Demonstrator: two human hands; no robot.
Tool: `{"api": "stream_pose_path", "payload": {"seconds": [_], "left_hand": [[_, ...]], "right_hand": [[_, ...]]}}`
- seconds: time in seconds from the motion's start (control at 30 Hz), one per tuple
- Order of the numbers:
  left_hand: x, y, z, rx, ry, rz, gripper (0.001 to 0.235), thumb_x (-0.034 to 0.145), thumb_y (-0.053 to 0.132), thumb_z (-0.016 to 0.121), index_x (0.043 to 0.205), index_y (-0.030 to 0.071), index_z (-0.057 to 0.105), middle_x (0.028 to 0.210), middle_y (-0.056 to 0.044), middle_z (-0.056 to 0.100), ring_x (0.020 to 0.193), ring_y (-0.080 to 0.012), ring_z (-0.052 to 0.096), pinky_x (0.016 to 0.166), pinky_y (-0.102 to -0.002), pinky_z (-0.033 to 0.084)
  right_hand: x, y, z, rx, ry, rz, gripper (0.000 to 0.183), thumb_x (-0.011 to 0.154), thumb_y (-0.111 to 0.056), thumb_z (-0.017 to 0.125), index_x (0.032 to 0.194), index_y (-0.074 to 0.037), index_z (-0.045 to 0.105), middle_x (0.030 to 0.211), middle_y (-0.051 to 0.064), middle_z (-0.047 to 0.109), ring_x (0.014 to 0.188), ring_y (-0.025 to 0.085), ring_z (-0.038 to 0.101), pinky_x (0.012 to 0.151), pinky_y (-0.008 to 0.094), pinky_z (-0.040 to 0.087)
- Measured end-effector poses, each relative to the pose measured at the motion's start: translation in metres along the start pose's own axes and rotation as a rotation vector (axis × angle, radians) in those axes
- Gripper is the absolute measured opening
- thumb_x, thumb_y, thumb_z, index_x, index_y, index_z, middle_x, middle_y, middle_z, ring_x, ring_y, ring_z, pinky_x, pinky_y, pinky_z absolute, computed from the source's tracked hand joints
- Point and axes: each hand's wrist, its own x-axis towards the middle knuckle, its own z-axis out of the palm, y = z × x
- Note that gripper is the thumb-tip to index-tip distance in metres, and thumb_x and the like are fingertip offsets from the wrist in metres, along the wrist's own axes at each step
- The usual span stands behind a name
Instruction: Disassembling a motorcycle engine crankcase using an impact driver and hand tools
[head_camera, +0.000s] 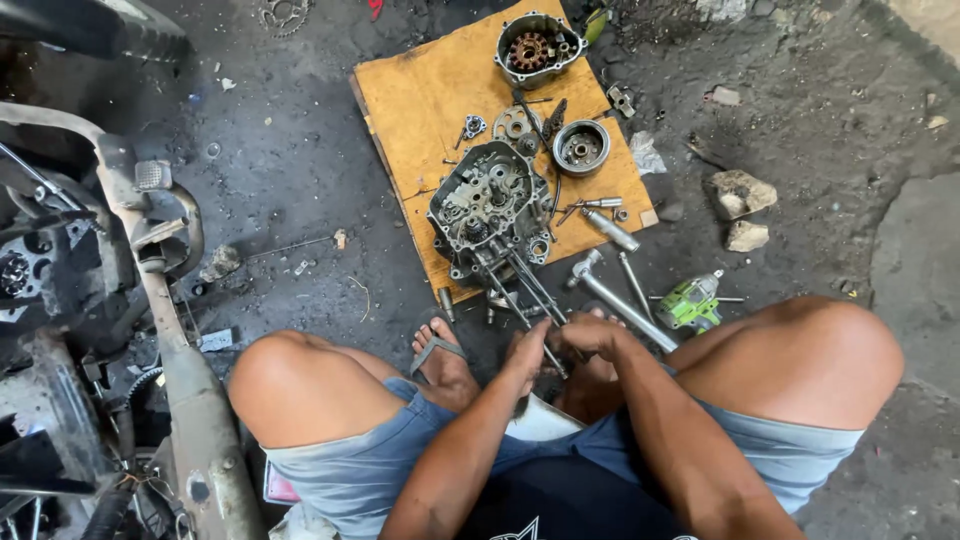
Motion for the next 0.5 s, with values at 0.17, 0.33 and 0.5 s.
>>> {"api": "stream_pose_path", "payload": {"seconds": [0.17, 0.33, 0.5], "left_hand": [[0.020, 0.001, -0.007, 0.070, 0.066, 0.037, 0.051, 0.084, 0.054, 0.070, 0.105, 0.008, 0.078, 0.099, -0.018, 0.077, 0.074, -0.0359, 0.076, 0.053, -0.045, 0.065], [0.019, 0.034, -0.049, -0.280, -0.125, -0.059, 0.044, 0.086, 0.052, 0.058, 0.095, 0.010, 0.066, 0.075, -0.010, 0.068, 0.057, -0.0259, 0.070, 0.047, -0.038, 0.061], [-0.022, 0.100, -0.074, -0.382, -0.131, -0.068, 0.041, 0.083, 0.043, 0.065, 0.102, 0.007, 0.058, 0.080, -0.010, 0.063, 0.068, -0.0279, 0.070, 0.057, -0.040, 0.061]], "right_hand": [[-0.078, 0.001, -0.063, 0.736, -0.148, -0.281, 0.049, 0.053, -0.040, 0.088, 0.084, -0.002, 0.082, 0.081, 0.019, 0.076, 0.086, 0.035, 0.073, 0.081, 0.048, 0.056], [-0.107, -0.020, -0.082, 1.270, -0.488, -0.491, 0.043, 0.086, -0.052, 0.076, 0.093, -0.011, 0.065, 0.067, -0.004, 0.041, 0.054, 0.009, 0.047, 0.045, 0.021, 0.038], [-0.149, -0.060, -0.107, 1.491, -0.556, -0.452, 0.047, 0.089, -0.055, 0.076, 0.098, -0.015, 0.055, 0.076, -0.007, 0.039, 0.061, 0.005, 0.044, 0.049, 0.019, 0.032]]}}
